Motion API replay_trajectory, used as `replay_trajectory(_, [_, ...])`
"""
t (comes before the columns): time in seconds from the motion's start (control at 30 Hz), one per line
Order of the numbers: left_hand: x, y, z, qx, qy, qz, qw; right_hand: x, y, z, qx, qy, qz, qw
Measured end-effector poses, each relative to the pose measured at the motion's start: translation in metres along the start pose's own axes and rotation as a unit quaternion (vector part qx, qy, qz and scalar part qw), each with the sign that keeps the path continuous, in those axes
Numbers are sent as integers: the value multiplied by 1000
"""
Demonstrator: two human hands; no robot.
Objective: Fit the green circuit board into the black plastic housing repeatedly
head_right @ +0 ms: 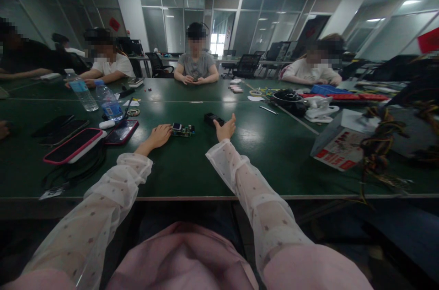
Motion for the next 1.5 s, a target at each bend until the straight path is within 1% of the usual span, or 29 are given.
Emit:
replay_trajectory(0.07, [0, 0, 0, -2, 1, 3, 1000, -2, -2, 1, 31, 12, 11, 999])
replay_trajectory(0.3, [0, 1, -1, -3, -7, 7, 1000, -9, -8, 4, 80, 8, -25, 996])
replay_trajectory(0.43, [0, 1, 0, 0, -7, 2, 1000, -10, -8, 4, 74, 10, -30, 997])
replay_trajectory(0.57, [1, 0, 0, 1, -7, -4, 1000, -11, -8, 4, 58, 18, -9, 998])
replay_trajectory(0.87, [2, -1, 1, 1, -4, -4, 1000, -19, -12, 7, 79, 10, 0, 997])
replay_trajectory(0.97, [1, -1, 0, -5, -8, 1, 1000, -17, -12, 8, 64, 18, 26, 997])
replay_trajectory(1.07, [0, -1, 0, -6, -5, 6, 1000, -9, -12, 6, 51, 32, 72, 996])
replay_trajectory(1.13, [0, 0, 0, -7, -3, 10, 1000, 2, -14, 0, 62, 43, 124, 989])
replay_trajectory(1.2, [0, 0, 0, -8, -4, 12, 1000, 16, -17, -9, 96, 55, 188, 976])
replay_trajectory(1.33, [0, -1, 0, -8, -6, 9, 1000, 47, -21, -33, 197, 103, 279, 934])
replay_trajectory(1.4, [1, -1, 0, -9, -1, 6, 1000, 58, -20, -42, 235, 125, 289, 920])
replay_trajectory(1.5, [1, -2, 1, -5, 3, 3, 1000, 67, -16, -49, 265, 159, 268, 913])
Point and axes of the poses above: each hand's wrist, its own z-axis towards the middle knuckle, its own y-axis out of the back of the hand, x = y × z, the point moved 2 cm from there along z, towards the middle knuckle, and after that the axes turned 5 degrees about y, right-handed, at the moved point
